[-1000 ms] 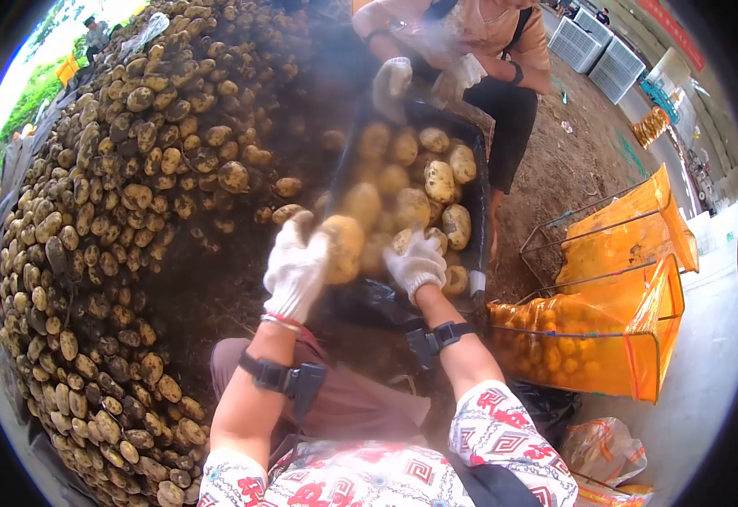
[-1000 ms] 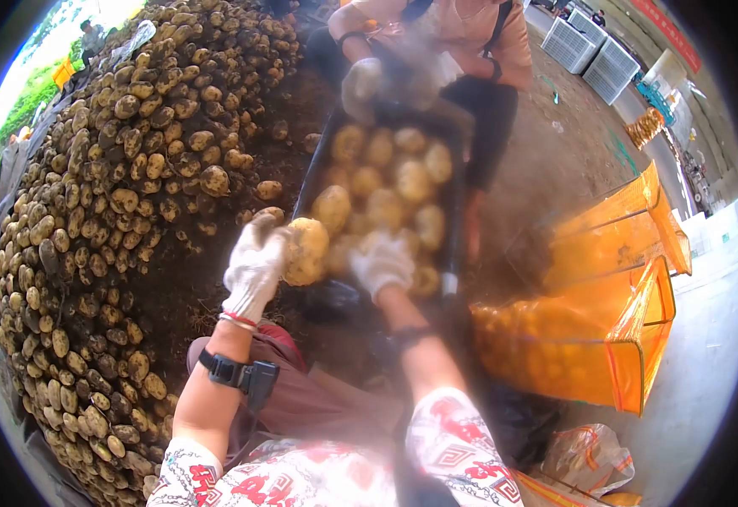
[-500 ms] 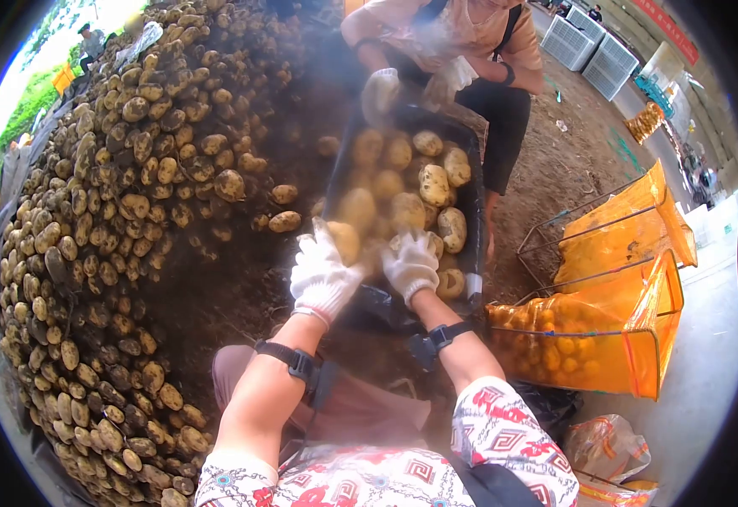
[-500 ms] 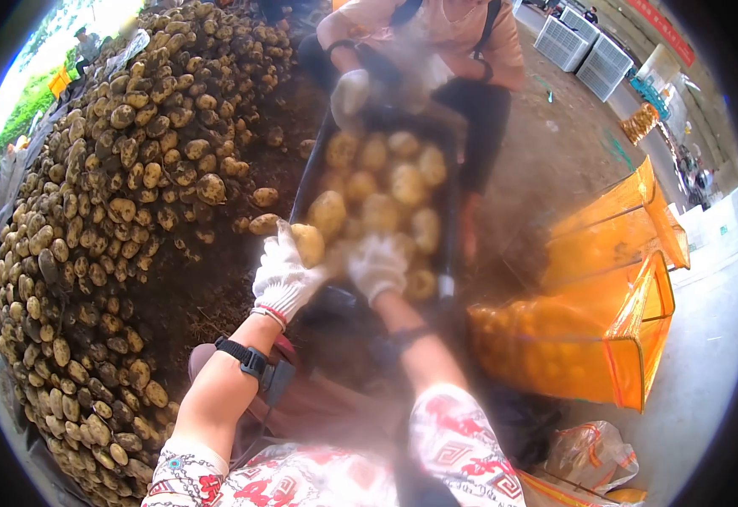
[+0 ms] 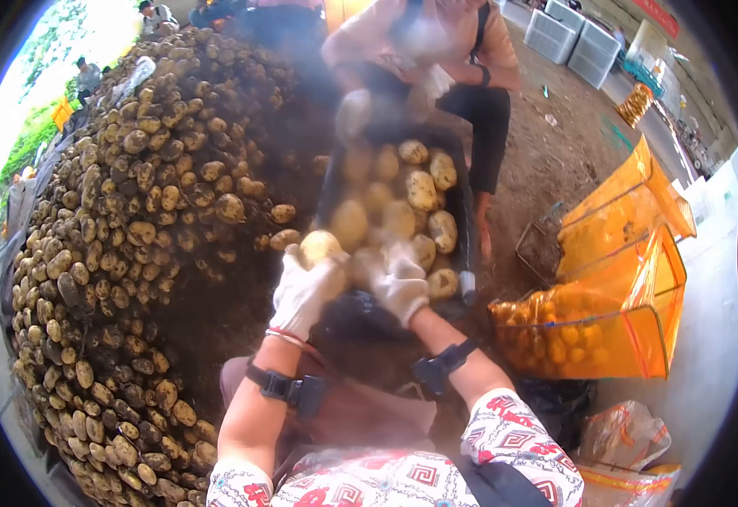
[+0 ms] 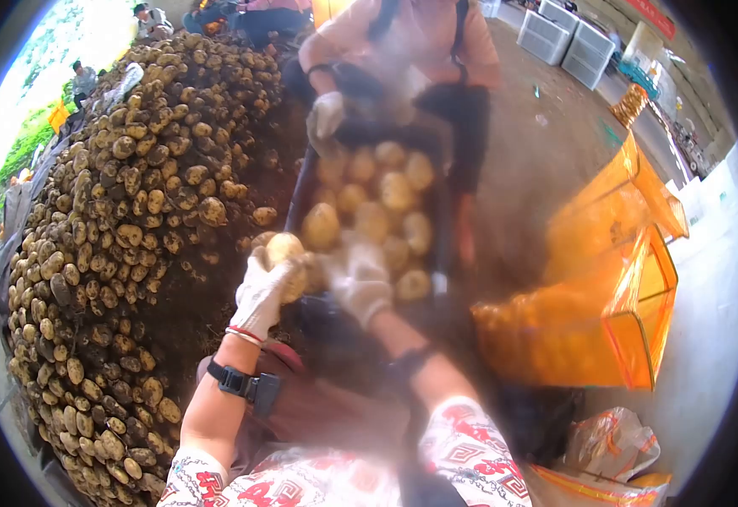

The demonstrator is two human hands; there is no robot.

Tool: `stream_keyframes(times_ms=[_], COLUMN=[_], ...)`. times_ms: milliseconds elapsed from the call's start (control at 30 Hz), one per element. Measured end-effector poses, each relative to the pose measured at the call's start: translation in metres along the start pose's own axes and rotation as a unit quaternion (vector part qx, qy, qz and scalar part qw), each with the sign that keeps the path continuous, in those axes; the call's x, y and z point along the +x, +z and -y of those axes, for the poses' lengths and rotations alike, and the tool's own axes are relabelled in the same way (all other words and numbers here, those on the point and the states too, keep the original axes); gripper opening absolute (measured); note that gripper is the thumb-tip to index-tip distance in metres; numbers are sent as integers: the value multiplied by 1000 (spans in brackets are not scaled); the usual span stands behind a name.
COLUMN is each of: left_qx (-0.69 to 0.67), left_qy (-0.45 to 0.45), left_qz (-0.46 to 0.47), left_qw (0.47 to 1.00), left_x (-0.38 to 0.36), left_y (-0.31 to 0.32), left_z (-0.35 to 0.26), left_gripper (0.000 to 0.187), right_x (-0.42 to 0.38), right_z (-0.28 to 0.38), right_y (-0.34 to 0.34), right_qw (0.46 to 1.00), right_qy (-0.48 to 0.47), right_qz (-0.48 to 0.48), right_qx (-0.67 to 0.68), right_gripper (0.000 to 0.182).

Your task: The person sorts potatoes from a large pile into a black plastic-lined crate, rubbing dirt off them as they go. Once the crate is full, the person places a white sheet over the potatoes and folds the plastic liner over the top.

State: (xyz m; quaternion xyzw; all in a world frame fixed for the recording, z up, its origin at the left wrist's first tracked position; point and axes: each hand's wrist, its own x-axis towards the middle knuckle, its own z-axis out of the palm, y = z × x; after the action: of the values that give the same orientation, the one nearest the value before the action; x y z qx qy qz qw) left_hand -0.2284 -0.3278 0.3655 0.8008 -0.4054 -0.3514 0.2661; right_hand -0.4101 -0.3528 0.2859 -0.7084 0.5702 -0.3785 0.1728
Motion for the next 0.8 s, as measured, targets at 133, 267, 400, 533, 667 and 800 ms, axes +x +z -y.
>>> stream_keyframes(times_ms=[133,267,400,533,667,800], left_qx=[-200,-206,-67,-58,-120,-136], left_qy=[99,175,185,151,72,111], left_qz=[52,-16,8,-23,67,53], left_qw=[973,963,980,987,988,983], left_x=[6,-3,-3,8,6,4], left_y=[20,11,12,21,22,25], left_z=[53,52,50,47,35,38], left_gripper=[55,29,28,35,47,40], right_x=[-48,-58,-77,-93,-124,-99], right_z=[47,63,44,31,-35,-26], right_y=[32,14,9,-37,-19,-68], right_qw=[927,827,690,499,633,572], right_qy=[91,256,242,358,344,356], right_qz=[71,110,71,129,71,9], right_qx=[357,489,678,778,690,739], right_gripper=[78,71,60,48,61,63])
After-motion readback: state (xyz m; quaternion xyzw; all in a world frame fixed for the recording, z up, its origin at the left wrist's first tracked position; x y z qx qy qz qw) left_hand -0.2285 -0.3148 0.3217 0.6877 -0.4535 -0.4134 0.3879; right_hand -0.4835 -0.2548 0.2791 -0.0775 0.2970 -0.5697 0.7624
